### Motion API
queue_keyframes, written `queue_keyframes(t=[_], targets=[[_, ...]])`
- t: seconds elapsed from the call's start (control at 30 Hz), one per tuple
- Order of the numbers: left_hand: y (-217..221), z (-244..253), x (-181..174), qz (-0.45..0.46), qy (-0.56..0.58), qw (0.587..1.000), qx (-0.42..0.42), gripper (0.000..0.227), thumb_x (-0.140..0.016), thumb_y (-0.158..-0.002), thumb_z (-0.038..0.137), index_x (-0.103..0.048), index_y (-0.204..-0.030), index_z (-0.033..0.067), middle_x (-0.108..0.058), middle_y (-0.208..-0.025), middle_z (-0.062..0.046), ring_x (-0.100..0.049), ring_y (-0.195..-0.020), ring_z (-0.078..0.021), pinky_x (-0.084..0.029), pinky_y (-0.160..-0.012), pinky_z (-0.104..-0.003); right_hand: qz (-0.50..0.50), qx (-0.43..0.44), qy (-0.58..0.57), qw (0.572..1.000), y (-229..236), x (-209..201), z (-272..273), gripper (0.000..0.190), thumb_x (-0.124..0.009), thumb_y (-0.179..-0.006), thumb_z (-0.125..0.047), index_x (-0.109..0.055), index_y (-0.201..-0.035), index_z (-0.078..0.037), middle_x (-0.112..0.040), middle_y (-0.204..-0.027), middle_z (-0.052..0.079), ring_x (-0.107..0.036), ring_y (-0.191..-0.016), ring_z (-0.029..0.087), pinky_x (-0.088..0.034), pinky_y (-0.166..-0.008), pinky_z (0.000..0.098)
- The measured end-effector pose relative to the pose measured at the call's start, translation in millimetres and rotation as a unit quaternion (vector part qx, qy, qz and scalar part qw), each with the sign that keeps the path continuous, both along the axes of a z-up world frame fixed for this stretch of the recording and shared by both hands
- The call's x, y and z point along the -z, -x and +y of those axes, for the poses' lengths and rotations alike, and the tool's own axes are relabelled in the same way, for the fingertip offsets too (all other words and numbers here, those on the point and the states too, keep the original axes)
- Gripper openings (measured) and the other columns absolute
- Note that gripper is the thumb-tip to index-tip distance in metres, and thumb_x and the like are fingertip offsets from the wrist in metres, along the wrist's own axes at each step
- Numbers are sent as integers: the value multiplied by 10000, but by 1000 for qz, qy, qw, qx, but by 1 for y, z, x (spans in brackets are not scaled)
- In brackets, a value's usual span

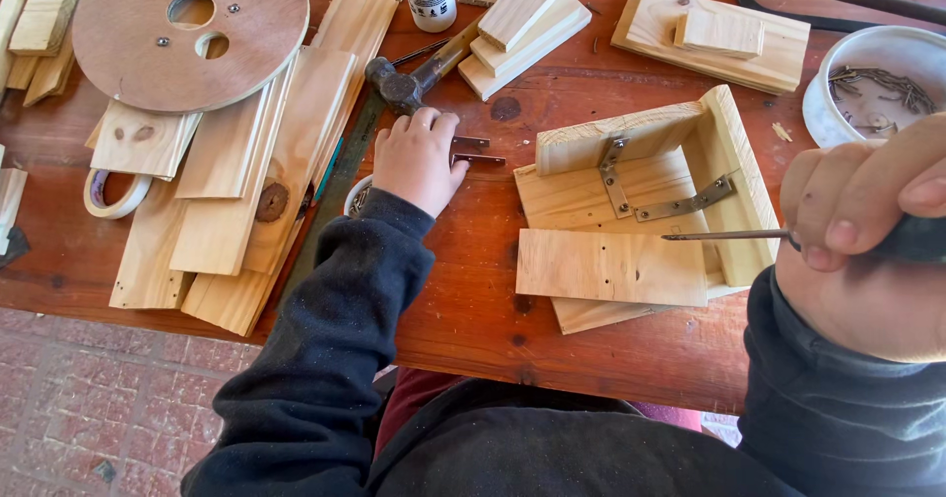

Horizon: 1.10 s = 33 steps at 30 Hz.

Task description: The person uses a green-handled screwdriver to fasten metal hinges onto a small wooden box. They secure each hinge with multiple screws, working methodically on the interior of the box.

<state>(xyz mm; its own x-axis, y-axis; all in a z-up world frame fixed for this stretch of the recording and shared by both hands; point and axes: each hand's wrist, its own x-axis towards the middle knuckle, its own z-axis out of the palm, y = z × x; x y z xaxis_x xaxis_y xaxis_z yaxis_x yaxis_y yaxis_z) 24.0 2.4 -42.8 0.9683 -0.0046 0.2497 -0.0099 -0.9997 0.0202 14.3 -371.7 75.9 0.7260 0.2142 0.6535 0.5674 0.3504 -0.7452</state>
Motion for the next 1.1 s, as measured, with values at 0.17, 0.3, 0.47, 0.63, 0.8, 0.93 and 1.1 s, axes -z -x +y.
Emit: queue_keyframes(t=[0.17, 0.3, 0.47, 0.63, 0.8, 0.93, 1.1], targets=[[-12, 7, 10, 51, 28, 998, -22, 172, -746, -886, 190, -648, -1008, 120, -669, -974, -97, -678, -773, -328, -548, -694, -481, 3, 3, 4, 1000, 1, -1, 0, 135, -453, -1081, -419, -489, -1076, -289, -377, -785, -71, -300, -492, 77, -278, -584, 273], [-17, 13, 19, 21, 68, 997, -18, 99, -701, -897, 82, -704, -983, 130, -667, -945, -94, -656, -757, -338, -525, -681, -500, 3, -9, 8, 1000, 4, -4, 4, 262, -535, -1063, -525, -496, -1057, -266, -385, -787, -58, -311, -496, 78, -304, -584, 259], [-5, 5, -2, 26, 63, 997, -22, 79, -721, -919, 147, -665, -960, 110, -673, -933, -94, -647, -774, -304, -544, -692, -451, 52, 26, 75, 996, 33, -49, 23, 399, -648, -960, -485, -529, -1001, -106, -516, -777, 92, -418, -536, 113, -317, -499, 261], [19, -12, -31, -126, 70, 988, 46, 184, -709, -935, 231, -692, -1083, 123, -717, -1059, -59, -668, -885, -263, -538, -781, -429, -53, 85, 423, 900, 59, -64, 29, 156, -801, -812, -175, -657, -832, -120, -663, -668, -11, -561, -515, 128, -443, -532, 264], [43, -47, -48, -91, 145, 966, 196, 198, -638, -997, 293, -678, -1086, 121, -724, -1055, -59, -668, -881, -201, -519, -791, -411, -82, 91, 557, 822, 49, 9, 30, 485, -826, -789, -387, -667, -1161, -119, -664, -1183, 41, -711, -948, 194, -556, -824, 354], [63, -64, -42, 53, 198, 943, 263, 468, -570, -976, 490, -688, -1207, 101, -711, -1133, -212, -692, -1057, -382, -525, -901, -477, 24, 83, 711, 697, 40, 35, 37, 786, -862, -665, -352, -535, -1331, -93, -508, -1454, 143, -729, -917, 485, -661, -759, 599], [82, -67, -36, 128, 143, 939, 285, 959, -775, -716, 684, -492, -1454, 140, -531, -1392, -135, -539, -1282, -357, -453, -987, -480, 35, 57, 733, 676, 38, 49, 38, 786, -853, -672, -292, -510, -1359, -128, -527, -1411, 124, -738, -928, 474, -654, -806, 581]])
